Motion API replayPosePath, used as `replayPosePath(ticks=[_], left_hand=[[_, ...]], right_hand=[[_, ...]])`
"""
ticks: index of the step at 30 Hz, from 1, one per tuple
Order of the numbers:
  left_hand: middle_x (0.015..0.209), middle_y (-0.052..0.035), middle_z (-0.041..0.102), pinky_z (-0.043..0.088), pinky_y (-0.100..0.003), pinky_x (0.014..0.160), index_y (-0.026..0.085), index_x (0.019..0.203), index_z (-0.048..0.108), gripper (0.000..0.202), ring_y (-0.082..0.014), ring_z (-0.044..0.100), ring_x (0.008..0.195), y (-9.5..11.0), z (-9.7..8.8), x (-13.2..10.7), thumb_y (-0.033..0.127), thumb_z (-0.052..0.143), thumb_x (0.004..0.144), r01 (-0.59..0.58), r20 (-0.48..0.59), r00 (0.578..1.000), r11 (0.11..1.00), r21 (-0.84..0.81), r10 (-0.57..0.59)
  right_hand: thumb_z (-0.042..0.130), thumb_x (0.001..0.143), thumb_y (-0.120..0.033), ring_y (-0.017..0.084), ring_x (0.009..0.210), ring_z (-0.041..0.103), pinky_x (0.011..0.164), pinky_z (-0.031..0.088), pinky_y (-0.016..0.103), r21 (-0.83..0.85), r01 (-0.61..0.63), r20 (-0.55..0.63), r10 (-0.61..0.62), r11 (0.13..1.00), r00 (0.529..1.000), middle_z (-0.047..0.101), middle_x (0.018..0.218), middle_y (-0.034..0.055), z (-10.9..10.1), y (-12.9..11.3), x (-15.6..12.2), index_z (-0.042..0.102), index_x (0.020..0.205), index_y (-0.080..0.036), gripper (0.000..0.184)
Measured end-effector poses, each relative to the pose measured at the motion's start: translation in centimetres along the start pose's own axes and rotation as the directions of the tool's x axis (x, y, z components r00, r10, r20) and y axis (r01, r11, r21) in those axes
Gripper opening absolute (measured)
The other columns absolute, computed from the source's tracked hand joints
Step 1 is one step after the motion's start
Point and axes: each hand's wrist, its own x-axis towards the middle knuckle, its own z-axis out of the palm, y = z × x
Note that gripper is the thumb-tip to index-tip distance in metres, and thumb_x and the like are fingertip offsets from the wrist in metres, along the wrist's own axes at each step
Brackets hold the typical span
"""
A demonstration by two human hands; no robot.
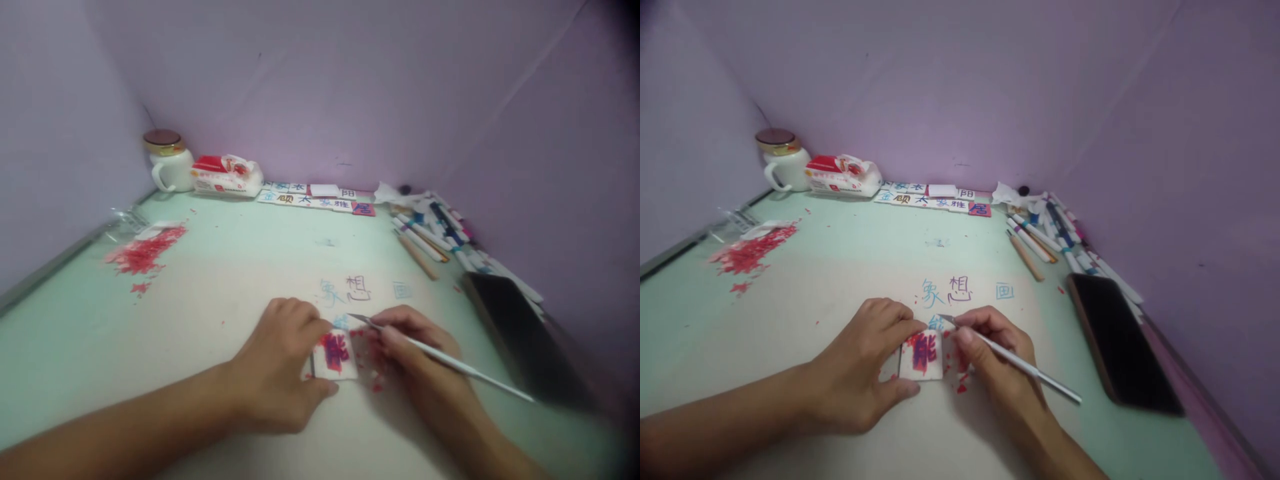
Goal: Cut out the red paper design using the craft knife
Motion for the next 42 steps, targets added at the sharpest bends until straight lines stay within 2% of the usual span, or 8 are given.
replayPosePath(ticks=[2, 5, 9, 15, 22, 27, 36, 42], left_hand=[[0.093, -0.0079, 0.054, 0.037, -0.045, 0.086, 0.018, 0.097, 0.059, 0.033, -0.0257, 0.048, 0.089, 0.1, 0.0, 0.0, 0.025, 0.068, 0.066, 0.0, -0.001, 1.0, 1.0, -0.004, 0.0], [0.094, -0.0087, 0.054, 0.037, -0.045, 0.086, 0.016, 0.098, 0.059, 0.035, -0.0263, 0.047, 0.09, 0.1, 0.0, 0.0, 0.025, 0.068, 0.066, 0.0, -0.003, 1.0, 1.0, -0.001, 0.0], [0.094, -0.0083, 0.054, 0.036, -0.046, 0.086, 0.018, 0.103, 0.06, 0.037, -0.0262, 0.047, 0.089, 0.0, 0.1, 0.0, 0.027, 0.066, 0.068, -0.01, -0.011, 1.0, 1.0, -0.005, 0.01], [0.093, -0.0086, 0.055, 0.037, -0.046, 0.085, 0.018, 0.103, 0.06, 0.036, -0.0263, 0.047, 0.089, -0.3, 0.3, 0.0, 0.028, 0.064, 0.068, -0.031, -0.019, 0.999, 0.999, -0.022, 0.03], [0.092, -0.0089, 0.054, 0.037, -0.046, 0.085, 0.014, 0.102, 0.062, 0.037, -0.0255, 0.047, 0.088, -0.2, 0.2, 0.1, 0.027, 0.065, 0.068, -0.032, 0.008, 0.999, 0.999, -0.014, 0.032], [0.093, -0.0092, 0.054, 0.037, -0.045, 0.086, 0.013, 0.103, 0.062, 0.035, -0.0253, 0.048, 0.09, -0.1, 0.0, 0.2, 0.026, 0.064, 0.07, -0.054, 0.017, 0.998, 0.998, -0.019, 0.054], [0.097, -0.0085, 0.056, 0.038, -0.044, 0.087, 0.017, 0.105, 0.061, 0.034, -0.0254, 0.049, 0.092, -0.4, 0.3, 0.2, 0.027, 0.064, 0.072, -0.07, 0.031, 0.997, 0.997, -0.036, 0.071], [0.097, -0.0097, 0.056, 0.037, -0.044, 0.088, 0.015, 0.105, 0.062, 0.035, -0.0255, 0.05, 0.092, 0.0, -0.2, 0.4, 0.026, 0.066, 0.072, -0.056, 0.063, 0.996, 0.998, -0.039, 0.058]], right_hand=[[0.08, 0.067, -0.038, 0.011, 0.048, 0.052, 0.046, 0.042, 0.022, -0.049, -0.029, -0.028, 0.027, 0.998, 0.999, 0.064, 0.06, -0.0009, 0.2, -0.2, -0.1, 0.067, 0.079, -0.02, 0.025], [0.078, 0.068, -0.042, 0.01, 0.045, 0.047, 0.043, 0.037, 0.022, -0.108, -0.064, -0.094, 0.054, 0.992, 0.994, 0.059, 0.053, -0.0021, 0.7, -0.6, -0.4, 0.066, 0.071, -0.019, 0.026], [0.069, 0.075, -0.051, 0.011, 0.045, 0.046, 0.046, 0.036, 0.023, -0.103, -0.059, -0.07, 0.052, 0.993, 0.996, 0.055, 0.047, -0.0014, 1.2, -0.6, -0.4, 0.06, 0.062, -0.018, 0.037], [0.065, 0.078, -0.056, 0.01, 0.042, 0.043, 0.043, 0.031, 0.022, -0.148, -0.047, -0.01, 0.047, 0.988, 0.999, 0.053, 0.044, -0.0023, 1.2, -0.2, 0.1, 0.056, 0.063, -0.018, 0.042], [0.064, 0.08, -0.052, 0.01, 0.044, 0.042, 0.045, 0.032, 0.022, -0.172, 0.026, -0.041, -0.034, 0.985, 0.999, 0.051, 0.046, -0.0032, 1.5, -0.5, -0.4, 0.057, 0.063, -0.019, 0.038], [0.062, 0.081, -0.05, 0.01, 0.043, 0.042, 0.044, 0.03, 0.022, -0.219, 0.018, -0.033, -0.026, 0.976, 0.999, 0.05, 0.045, -0.0041, 1.4, -0.4, -0.6, 0.055, 0.064, -0.02, 0.035], [0.054, 0.089, -0.037, 0.009, 0.043, 0.038, 0.041, 0.027, 0.022, -0.343, 0.271, 0.11, -0.248, 0.899, 0.962, 0.045, 0.048, -0.0066, 0.8, 0.2, -0.2, 0.052, 0.067, -0.021, 0.027], [0.054, 0.09, -0.035, 0.008, 0.043, 0.038, 0.042, 0.027, 0.022, -0.359, 0.294, 0.151, -0.256, 0.886, 0.955, 0.045, 0.049, -0.0066, 0.7, 0.3, -0.2, 0.052, 0.068, -0.021, 0.027]])
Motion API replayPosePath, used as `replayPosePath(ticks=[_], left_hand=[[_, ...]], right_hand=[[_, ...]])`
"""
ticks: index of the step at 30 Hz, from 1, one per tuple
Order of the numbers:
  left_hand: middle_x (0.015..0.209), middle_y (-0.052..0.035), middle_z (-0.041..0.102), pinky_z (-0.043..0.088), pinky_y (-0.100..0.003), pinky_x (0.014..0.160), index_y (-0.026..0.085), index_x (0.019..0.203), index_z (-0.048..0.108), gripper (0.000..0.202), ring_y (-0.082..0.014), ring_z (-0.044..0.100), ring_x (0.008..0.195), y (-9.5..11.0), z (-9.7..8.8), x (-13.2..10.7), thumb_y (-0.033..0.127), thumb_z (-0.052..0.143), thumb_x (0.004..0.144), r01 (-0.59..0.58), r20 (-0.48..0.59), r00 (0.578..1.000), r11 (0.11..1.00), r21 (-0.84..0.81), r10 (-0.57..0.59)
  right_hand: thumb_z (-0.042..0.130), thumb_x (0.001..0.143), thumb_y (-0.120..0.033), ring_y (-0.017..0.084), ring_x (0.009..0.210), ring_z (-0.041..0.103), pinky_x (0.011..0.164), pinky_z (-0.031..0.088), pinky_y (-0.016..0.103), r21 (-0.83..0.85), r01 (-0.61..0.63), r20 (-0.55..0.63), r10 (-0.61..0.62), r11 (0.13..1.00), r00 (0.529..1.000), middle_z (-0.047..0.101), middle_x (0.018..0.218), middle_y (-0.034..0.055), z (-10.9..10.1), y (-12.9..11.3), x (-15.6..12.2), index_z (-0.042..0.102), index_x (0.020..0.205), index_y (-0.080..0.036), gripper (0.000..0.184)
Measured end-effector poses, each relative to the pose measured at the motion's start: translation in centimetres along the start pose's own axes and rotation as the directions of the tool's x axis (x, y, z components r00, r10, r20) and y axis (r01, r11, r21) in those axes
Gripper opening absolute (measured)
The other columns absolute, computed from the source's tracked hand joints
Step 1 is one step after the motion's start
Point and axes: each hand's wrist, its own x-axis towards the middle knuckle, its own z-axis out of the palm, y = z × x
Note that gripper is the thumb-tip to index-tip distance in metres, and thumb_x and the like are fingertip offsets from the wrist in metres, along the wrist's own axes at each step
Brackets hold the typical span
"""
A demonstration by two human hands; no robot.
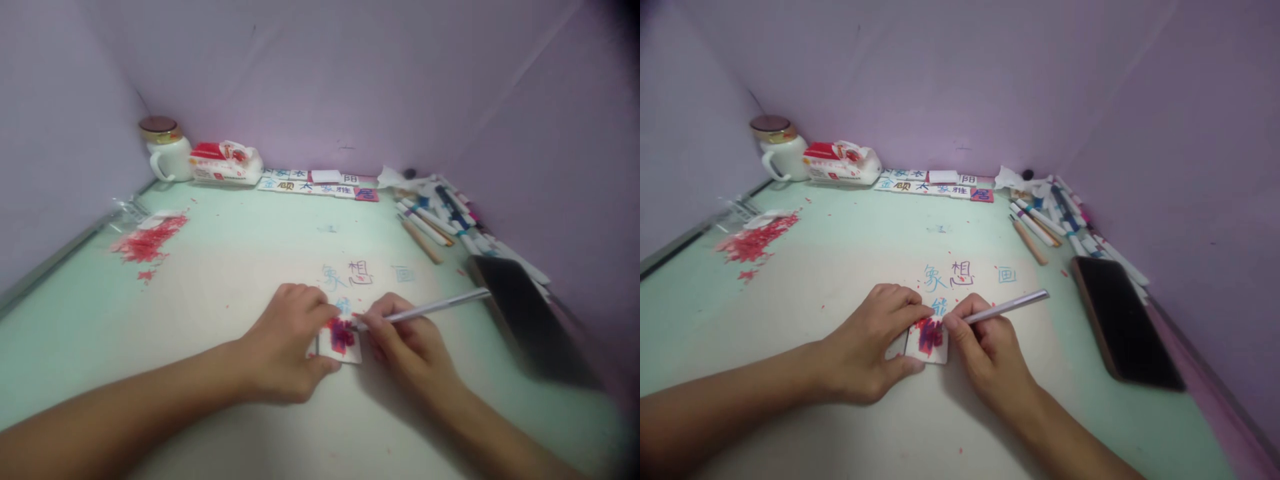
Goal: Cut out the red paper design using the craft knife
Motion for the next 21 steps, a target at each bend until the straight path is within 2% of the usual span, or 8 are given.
replayPosePath(ticks=[4, 7, 15, 21], left_hand=[[0.097, -0.0105, 0.057, 0.037, -0.045, 0.088, 0.013, 0.103, 0.063, 0.035, -0.0257, 0.05, 0.092, 0.22, -0.22, 0.12, 0.025, 0.067, 0.071, 0.015, 0.029, 0.999, 1.0, 0.004, -0.015], [0.096, -0.0096, 0.056, 0.038, -0.044, 0.087, 0.014, 0.103, 0.063, 0.035, -0.0252, 0.05, 0.091, 0.18, -0.12, 0.1, 0.026, 0.068, 0.071, 0.016, 0.011, 1.0, 1.0, 0.004, -0.016], [0.094, -0.0093, 0.056, 0.037, -0.043, 0.086, 0.013, 0.102, 0.063, 0.033, -0.0248, 0.049, 0.089, -0.11, 0.17, 0.05, 0.028, 0.065, 0.072, -0.015, -0.013, 1.0, 1.0, 0.009, 0.015], [0.097, -0.0091, 0.056, 0.036, -0.043, 0.087, 0.014, 0.105, 0.062, 0.035, -0.0244, 0.05, 0.091, -0.3, 0.31, -0.08, 0.028, 0.064, 0.072, -0.03, -0.019, 0.999, 1.0, 0.006, 0.03]], right_hand=[[0.056, 0.087, -0.043, 0.008, 0.044, 0.036, 0.043, 0.026, 0.022, 0.068, -0.141, -0.085, 0.146, 0.988, 0.986, 0.043, 0.048, -0.0067, 0.38, -0.86, -0.23, 0.053, 0.066, -0.02, 0.031], [0.058, 0.085, -0.046, 0.008, 0.042, 0.035, 0.042, 0.024, 0.022, 0.103, -0.211, -0.092, 0.22, 0.972, 0.971, 0.043, 0.046, -0.0073, 0.42, -1.13, -0.31, 0.053, 0.068, -0.02, 0.032], [0.056, 0.088, -0.044, 0.008, 0.044, 0.035, 0.042, 0.022, 0.024, 0.096, -0.121, 0.014, 0.12, 0.988, 0.993, 0.044, 0.049, -0.0064, 0.05, -0.78, -0.21, 0.054, 0.069, -0.02, 0.03], [0.06, 0.085, -0.045, 0.007, 0.042, 0.034, 0.043, 0.021, 0.023, 0.14, -0.205, -0.053, 0.215, 0.969, 0.975, 0.044, 0.045, -0.0078, 0.44, -1.1, -0.31, 0.05, 0.068, -0.02, 0.031]])
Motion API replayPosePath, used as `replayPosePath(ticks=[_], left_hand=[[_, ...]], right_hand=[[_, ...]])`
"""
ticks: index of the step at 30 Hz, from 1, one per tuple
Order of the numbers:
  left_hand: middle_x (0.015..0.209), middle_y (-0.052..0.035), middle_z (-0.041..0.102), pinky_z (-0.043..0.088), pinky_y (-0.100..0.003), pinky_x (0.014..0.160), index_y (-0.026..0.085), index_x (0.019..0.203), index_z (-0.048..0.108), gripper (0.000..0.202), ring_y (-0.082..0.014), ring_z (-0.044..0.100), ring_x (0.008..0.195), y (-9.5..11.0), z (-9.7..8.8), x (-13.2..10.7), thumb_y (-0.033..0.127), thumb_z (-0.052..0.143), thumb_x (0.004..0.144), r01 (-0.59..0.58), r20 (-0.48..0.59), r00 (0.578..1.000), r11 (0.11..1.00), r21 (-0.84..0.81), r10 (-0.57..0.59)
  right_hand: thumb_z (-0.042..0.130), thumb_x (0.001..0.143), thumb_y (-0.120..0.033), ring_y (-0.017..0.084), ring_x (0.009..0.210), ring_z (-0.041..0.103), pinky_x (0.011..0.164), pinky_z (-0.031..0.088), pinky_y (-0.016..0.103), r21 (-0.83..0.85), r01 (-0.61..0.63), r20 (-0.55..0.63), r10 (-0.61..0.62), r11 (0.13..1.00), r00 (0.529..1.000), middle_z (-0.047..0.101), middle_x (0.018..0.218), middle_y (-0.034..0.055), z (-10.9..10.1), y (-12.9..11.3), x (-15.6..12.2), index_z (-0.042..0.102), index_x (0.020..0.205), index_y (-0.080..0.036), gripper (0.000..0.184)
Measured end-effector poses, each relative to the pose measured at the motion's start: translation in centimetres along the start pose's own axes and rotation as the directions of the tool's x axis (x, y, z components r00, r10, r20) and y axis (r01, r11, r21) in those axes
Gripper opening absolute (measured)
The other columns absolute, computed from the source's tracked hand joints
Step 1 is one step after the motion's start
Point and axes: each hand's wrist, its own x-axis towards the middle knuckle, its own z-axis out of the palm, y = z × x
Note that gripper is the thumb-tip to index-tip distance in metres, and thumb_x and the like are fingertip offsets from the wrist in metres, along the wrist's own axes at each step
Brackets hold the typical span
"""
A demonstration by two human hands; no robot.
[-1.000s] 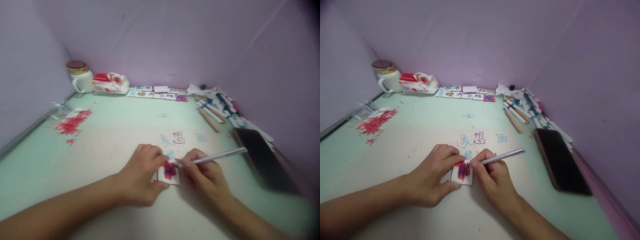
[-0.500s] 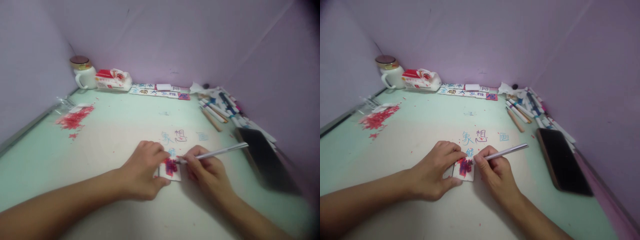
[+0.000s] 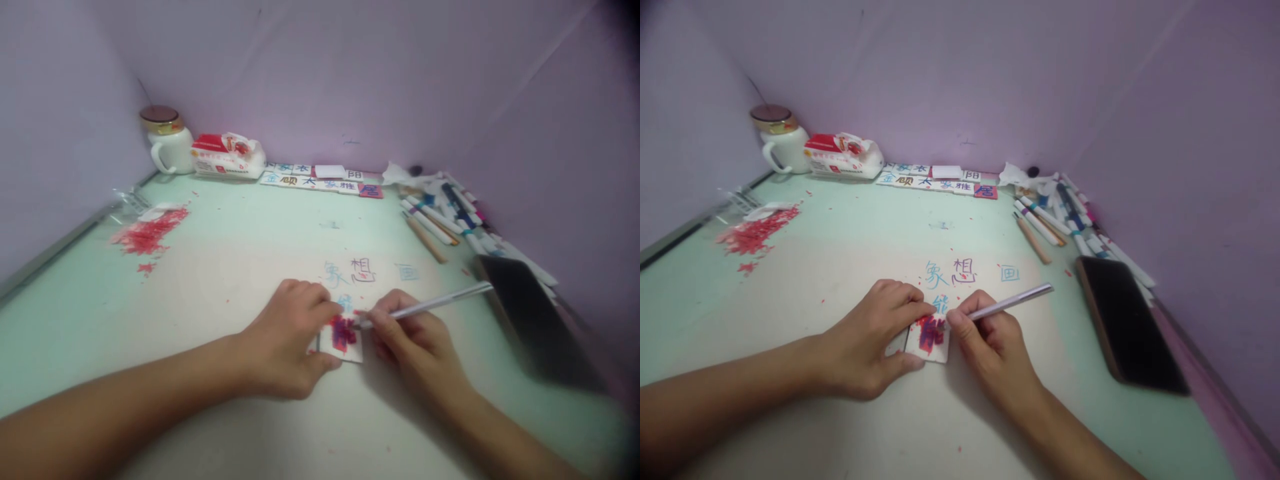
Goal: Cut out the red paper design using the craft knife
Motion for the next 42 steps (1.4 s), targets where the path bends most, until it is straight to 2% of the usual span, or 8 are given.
replayPosePath(ticks=[10, 17, 22, 24, 28, 34, 38, 42], left_hand=[[0.093, -0.0081, 0.057, 0.037, -0.041, 0.085, 0.014, 0.101, 0.063, 0.034, -0.0236, 0.052, 0.089, 0.1, 0.0, 0.2, 0.027, 0.068, 0.07, 0.0, -0.003, 1.0, 1.0, 0.03, 0.0], [0.083, -0.0072, 0.063, 0.039, -0.043, 0.08, 0.011, 0.12, 0.053, 0.072, -0.0232, 0.056, 0.073, 0.6, -0.2, -0.2, 0.061, 0.069, 0.071, 0.025, -0.038, 0.999, 0.993, 0.115, -0.021], [0.053, 0.0049, 0.048, 0.04, -0.034, 0.062, 0.014, 0.115, 0.055, 0.043, -0.0141, 0.042, 0.046, 0.8, -0.5, -0.5, 0.045, 0.052, 0.086, -0.086, -0.16, 0.983, 0.995, 0.051, 0.093], [0.062, 0.0007, 0.054, 0.041, -0.034, 0.063, 0.015, 0.111, 0.056, 0.035, -0.0165, 0.049, 0.055, 0.9, -0.8, -0.5, 0.031, 0.052, 0.08, -0.1, -0.167, 0.98, 0.992, 0.075, 0.112], [0.115, -0.016, 0.056, 0.04, -0.046, 0.086, 0.013, 0.122, 0.05, 0.064, -0.0299, 0.051, 0.103, 0.8, -0.9, -0.4, 0.018, 0.049, 0.059, -0.112, 0.013, 0.994, 0.982, 0.152, 0.112], [0.094, -0.0116, 0.057, 0.038, -0.043, 0.08, 0.014, 0.104, 0.059, 0.034, -0.0256, 0.05, 0.086, 0.5, -0.5, -0.3, 0.027, 0.054, 0.073, -0.061, 0.038, 0.998, 0.988, 0.143, 0.057], [0.088, -0.0093, 0.057, 0.037, -0.043, 0.079, 0.014, 0.1, 0.061, 0.039, -0.0243, 0.049, 0.081, 0.5, -0.3, -0.3, 0.043, 0.063, 0.074, -0.003, 0.013, 1.0, 0.992, 0.13, 0.001], [0.085, -0.0088, 0.057, 0.037, -0.042, 0.078, 0.013, 0.095, 0.062, 0.034, -0.0236, 0.051, 0.078, 0.6, -0.2, -0.3, 0.039, 0.063, 0.074, 0.004, -0.004, 1.0, 0.991, 0.134, -0.004]], right_hand=[[0.061, 0.083, -0.051, 0.007, 0.041, 0.035, 0.043, 0.022, 0.022, 0.019, -0.034, -0.032, 0.034, 0.999, 0.999, 0.046, 0.046, -0.0071, 0.1, 0.1, 0.0, 0.051, 0.068, -0.02, 0.035], [0.063, 0.082, -0.053, 0.006, 0.041, 0.037, 0.041, 0.023, 0.02, 0.105, -0.051, -0.083, 0.059, 0.993, 0.995, 0.048, 0.045, -0.0067, 0.0, 0.0, 0.1, 0.051, 0.068, -0.02, 0.038], [0.065, 0.081, -0.053, 0.006, 0.04, 0.038, 0.04, 0.025, 0.019, 0.177, -0.065, -0.094, 0.082, 0.982, 0.992, 0.048, 0.046, -0.0068, -0.1, -0.1, 0.1, 0.051, 0.068, -0.02, 0.039], [0.064, 0.081, -0.052, 0.006, 0.04, 0.038, 0.04, 0.025, 0.019, 0.185, -0.059, -0.096, 0.078, 0.981, 0.992, 0.048, 0.047, -0.0068, -0.1, 0.0, 0.1, 0.051, 0.068, -0.02, 0.038], [0.062, 0.084, -0.051, 0.007, 0.04, 0.038, 0.039, 0.026, 0.019, 0.153, -0.021, -0.085, 0.035, 0.988, 0.996, 0.048, 0.046, -0.0061, -0.2, 0.3, 0.1, 0.05, 0.069, -0.02, 0.036], [0.06, 0.087, -0.045, 0.008, 0.041, 0.04, 0.04, 0.026, 0.021, 0.09, 0.051, -0.086, -0.043, 0.995, 0.995, 0.048, 0.047, -0.0059, -0.2, 0.5, -0.2, 0.05, 0.07, -0.021, 0.031], [0.056, 0.089, -0.042, 0.009, 0.043, 0.038, 0.041, 0.025, 0.023, 0.0, 0.098, -0.08, -0.097, 0.995, 0.992, 0.048, 0.049, -0.0054, -0.2, 0.5, -0.7, 0.052, 0.071, -0.021, 0.029], [0.053, 0.091, -0.04, 0.011, 0.046, 0.037, 0.043, 0.026, 0.025, -0.128, 0.205, -0.045, -0.212, 0.97, 0.976, 0.046, 0.053, -0.0037, -0.3, 0.6, -1.3, 0.054, 0.07, -0.021, 0.028]])
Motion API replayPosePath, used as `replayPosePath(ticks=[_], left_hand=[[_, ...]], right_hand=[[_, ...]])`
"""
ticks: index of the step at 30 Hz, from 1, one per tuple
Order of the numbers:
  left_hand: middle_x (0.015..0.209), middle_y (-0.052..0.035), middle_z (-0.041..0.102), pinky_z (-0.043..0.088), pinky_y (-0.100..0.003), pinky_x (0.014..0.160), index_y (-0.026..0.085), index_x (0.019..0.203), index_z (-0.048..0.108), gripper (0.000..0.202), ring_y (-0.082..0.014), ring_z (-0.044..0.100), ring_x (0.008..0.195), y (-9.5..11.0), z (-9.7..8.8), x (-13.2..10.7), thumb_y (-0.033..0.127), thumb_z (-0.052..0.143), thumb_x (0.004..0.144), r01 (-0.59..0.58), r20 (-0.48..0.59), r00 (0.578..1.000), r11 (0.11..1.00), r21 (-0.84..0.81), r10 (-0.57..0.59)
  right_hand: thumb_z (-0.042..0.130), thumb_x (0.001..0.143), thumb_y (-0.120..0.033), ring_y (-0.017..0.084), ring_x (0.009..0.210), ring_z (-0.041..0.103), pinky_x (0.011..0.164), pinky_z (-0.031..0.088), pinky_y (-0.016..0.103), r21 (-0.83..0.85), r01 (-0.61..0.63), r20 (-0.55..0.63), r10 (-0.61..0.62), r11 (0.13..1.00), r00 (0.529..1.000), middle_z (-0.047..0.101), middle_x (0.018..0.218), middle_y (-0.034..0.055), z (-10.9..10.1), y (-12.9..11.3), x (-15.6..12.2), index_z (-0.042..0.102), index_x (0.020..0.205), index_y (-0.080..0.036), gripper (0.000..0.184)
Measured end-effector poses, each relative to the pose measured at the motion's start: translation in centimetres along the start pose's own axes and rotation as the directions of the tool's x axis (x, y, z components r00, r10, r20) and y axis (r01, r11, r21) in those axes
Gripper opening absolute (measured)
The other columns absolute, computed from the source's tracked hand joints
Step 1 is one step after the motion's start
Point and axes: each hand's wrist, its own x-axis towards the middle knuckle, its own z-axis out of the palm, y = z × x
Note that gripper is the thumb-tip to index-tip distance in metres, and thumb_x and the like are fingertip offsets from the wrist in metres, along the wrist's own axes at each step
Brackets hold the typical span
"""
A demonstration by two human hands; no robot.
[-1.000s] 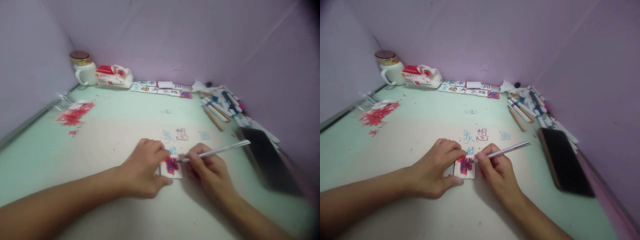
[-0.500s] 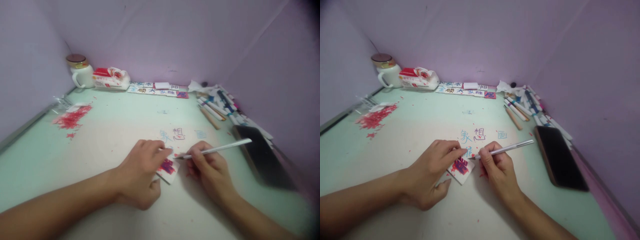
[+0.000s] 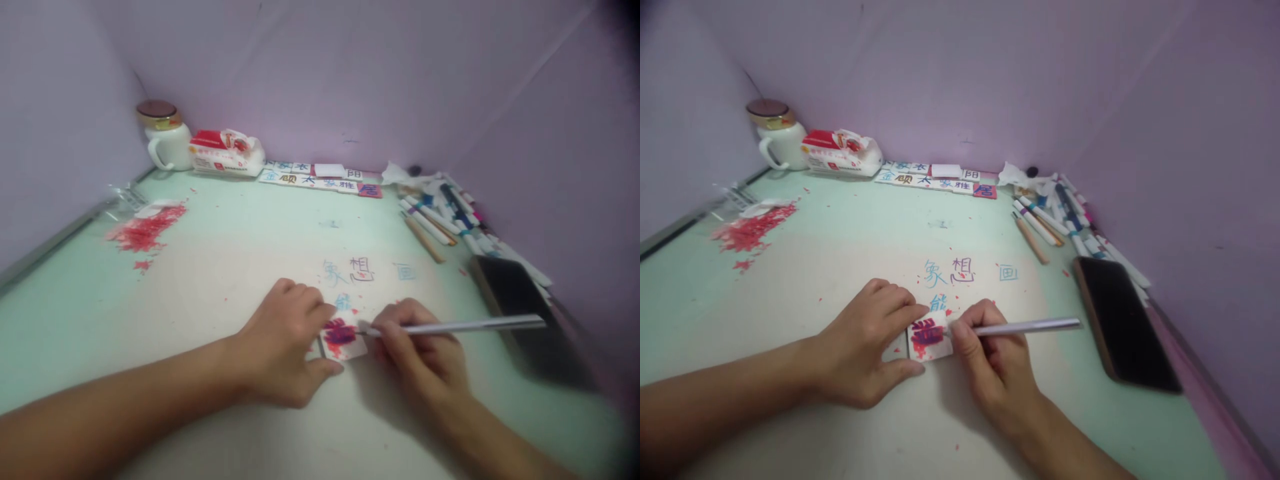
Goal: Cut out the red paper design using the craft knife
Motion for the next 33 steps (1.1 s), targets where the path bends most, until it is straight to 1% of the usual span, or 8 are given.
replayPosePath(ticks=[3, 6, 10, 14, 20, 29, 31, 33], left_hand=[[0.081, -0.0091, 0.057, 0.038, -0.041, 0.076, 0.012, 0.089, 0.062, 0.03, -0.0234, 0.052, 0.076, 0.2, 0.1, 0.0, 0.038, 0.064, 0.074, 0.007, -0.004, 1.0, 1.0, -0.003, -0.007], [0.079, -0.0092, 0.056, 0.039, -0.039, 0.074, 0.011, 0.086, 0.062, 0.029, -0.0232, 0.052, 0.074, 0.4, 0.1, 0.0, 0.037, 0.066, 0.073, 0.025, 0.009, 1.0, 1.0, 0.004, -0.025], [0.077, -0.0084, 0.055, 0.04, -0.038, 0.073, 0.011, 0.087, 0.062, 0.028, -0.0223, 0.051, 0.072, 0.4, 0.2, 0.0, 0.036, 0.066, 0.074, 0.043, 0.01, 0.999, 0.999, -0.005, -0.043], [0.077, -0.0074, 0.054, 0.04, -0.039, 0.073, 0.012, 0.087, 0.062, 0.031, -0.0217, 0.05, 0.071, 0.4, 0.2, 0.1, 0.037, 0.069, 0.072, 0.059, 0.039, 0.998, 0.998, -0.005, -0.059], [0.077, -0.0072, 0.053, 0.04, -0.039, 0.075, 0.01, 0.088, 0.063, 0.034, -0.022, 0.05, 0.072, 0.6, 0.2, 0.1, 0.038, 0.07, 0.072, 0.07, 0.059, 0.996, 0.998, 0.002, -0.07], [0.077, -0.006, 0.053, 0.04, -0.038, 0.075, 0.011, 0.088, 0.062, 0.033, -0.0208, 0.05, 0.07, 0.6, 0.2, 0.2, 0.038, 0.07, 0.071, 0.074, 0.066, 0.995, 0.997, 0.003, -0.074], [0.077, -0.0059, 0.053, 0.04, -0.038, 0.074, 0.011, 0.089, 0.062, 0.033, -0.0209, 0.05, 0.07, 0.6, 0.2, 0.2, 0.037, 0.07, 0.071, 0.074, 0.067, 0.995, 0.997, 0.002, -0.074], [0.077, -0.0062, 0.054, 0.04, -0.038, 0.074, 0.011, 0.09, 0.063, 0.033, -0.0211, 0.05, 0.07, 0.6, 0.2, 0.2, 0.037, 0.07, 0.072, 0.072, 0.065, 0.995, 0.997, 0.001, -0.072]], right_hand=[[0.051, 0.092, -0.038, 0.012, 0.048, 0.039, 0.044, 0.027, 0.026, -0.087, 0.091, 0.017, -0.09, 0.992, 0.996, 0.047, 0.055, -0.0025, 0.1, 0.1, -0.4, 0.055, 0.071, -0.022, 0.026], [0.049, 0.094, -0.032, 0.012, 0.051, 0.041, 0.045, 0.027, 0.026, -0.112, 0.182, 0.051, -0.178, 0.977, 0.983, 0.05, 0.061, -0.0018, 0.1, 0.4, -0.4, 0.055, 0.078, -0.022, 0.02], [0.047, 0.094, -0.022, 0.012, 0.055, 0.046, 0.048, 0.034, 0.025, -0.125, 0.288, 0.176, -0.264, 0.949, 0.948, 0.053, 0.067, -0.0012, -0.2, 1.0, 0.0, 0.054, 0.086, -0.023, 0.011], [0.045, 0.093, -0.014, 0.011, 0.057, 0.048, 0.051, 0.038, 0.024, -0.139, 0.353, 0.262, -0.309, 0.925, 0.914, 0.054, 0.07, -0.0015, -0.5, 1.3, 0.2, 0.052, 0.09, -0.023, 0.011], [0.045, 0.091, -0.011, 0.011, 0.059, 0.052, 0.052, 0.04, 0.023, -0.156, 0.359, 0.292, -0.304, 0.92, 0.907, 0.056, 0.073, -0.0015, -0.7, 1.2, -0.1, 0.051, 0.093, -0.025, 0.015], [0.048, 0.089, -0.011, 0.013, 0.063, 0.056, 0.055, 0.045, 0.024, -0.199, 0.354, 0.318, -0.281, 0.914, 0.905, 0.059, 0.075, 0.0, -0.9, 0.7, -0.1, 0.052, 0.089, -0.025, 0.014], [0.051, 0.089, -0.015, 0.013, 0.059, 0.056, 0.051, 0.043, 0.024, -0.206, 0.316, 0.276, -0.255, 0.926, 0.927, 0.061, 0.072, 0.0004, -0.7, 0.8, -0.4, 0.054, 0.086, -0.025, 0.011], [0.056, 0.087, -0.021, 0.013, 0.052, 0.053, 0.044, 0.037, 0.024, -0.239, 0.232, 0.159, -0.198, 0.943, 0.967, 0.062, 0.066, 0.0001, -0.3, 0.8, -0.8, 0.057, 0.08, -0.024, 0.008]])
